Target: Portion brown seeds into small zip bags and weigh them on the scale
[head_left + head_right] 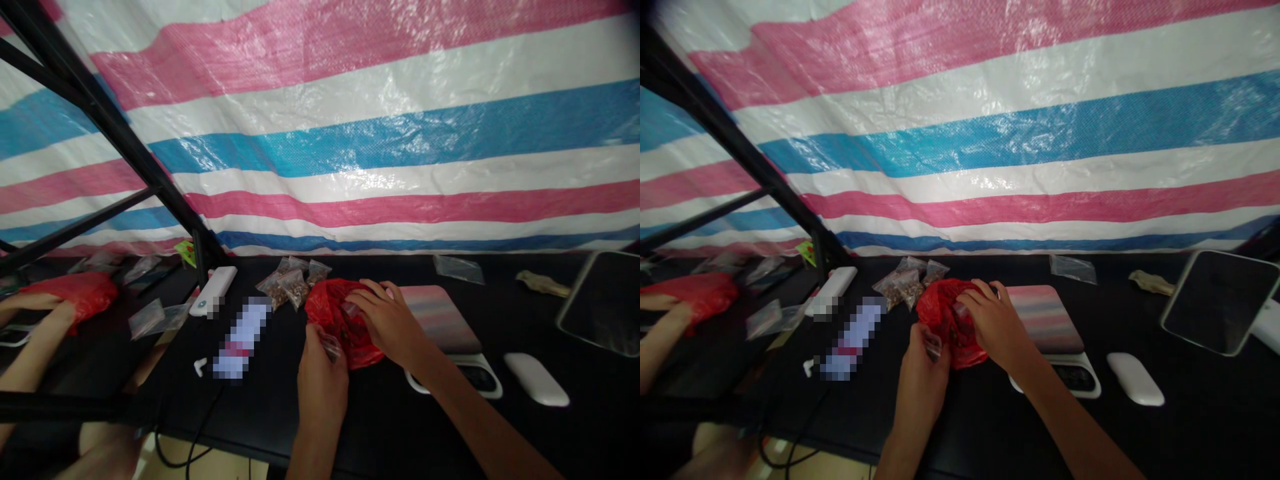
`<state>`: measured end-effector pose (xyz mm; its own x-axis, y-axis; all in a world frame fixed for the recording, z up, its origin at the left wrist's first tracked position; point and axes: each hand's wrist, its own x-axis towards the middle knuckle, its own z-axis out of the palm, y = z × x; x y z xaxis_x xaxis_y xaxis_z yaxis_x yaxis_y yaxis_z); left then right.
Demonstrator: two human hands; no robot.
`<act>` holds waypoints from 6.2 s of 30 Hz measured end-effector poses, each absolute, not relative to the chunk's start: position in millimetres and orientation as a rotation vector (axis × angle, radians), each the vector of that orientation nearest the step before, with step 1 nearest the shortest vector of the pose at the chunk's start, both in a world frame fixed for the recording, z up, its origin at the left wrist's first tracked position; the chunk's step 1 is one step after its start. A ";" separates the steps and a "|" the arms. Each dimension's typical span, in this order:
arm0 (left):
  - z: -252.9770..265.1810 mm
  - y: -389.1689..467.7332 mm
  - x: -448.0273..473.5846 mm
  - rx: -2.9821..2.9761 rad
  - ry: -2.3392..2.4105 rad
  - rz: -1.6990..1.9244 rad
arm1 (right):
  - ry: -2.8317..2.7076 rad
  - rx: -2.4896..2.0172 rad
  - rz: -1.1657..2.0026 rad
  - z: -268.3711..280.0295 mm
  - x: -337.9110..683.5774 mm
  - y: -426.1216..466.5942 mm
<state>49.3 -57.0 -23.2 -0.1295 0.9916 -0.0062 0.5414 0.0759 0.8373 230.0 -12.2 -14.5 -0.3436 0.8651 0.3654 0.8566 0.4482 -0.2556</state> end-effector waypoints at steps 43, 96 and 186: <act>-17.6 -54.6 38.1 0.855 1.483 1.272 | -2.261 -1.342 0.716 16.8 226.9 -29.2; -19.2 -53.6 30.6 0.822 1.367 1.191 | -2.323 -1.530 0.557 14.5 220.0 -27.0; -38.2 53.6 40.6 1.065 0.959 1.124 | -2.015 -2.081 0.052 3.1 220.0 -19.8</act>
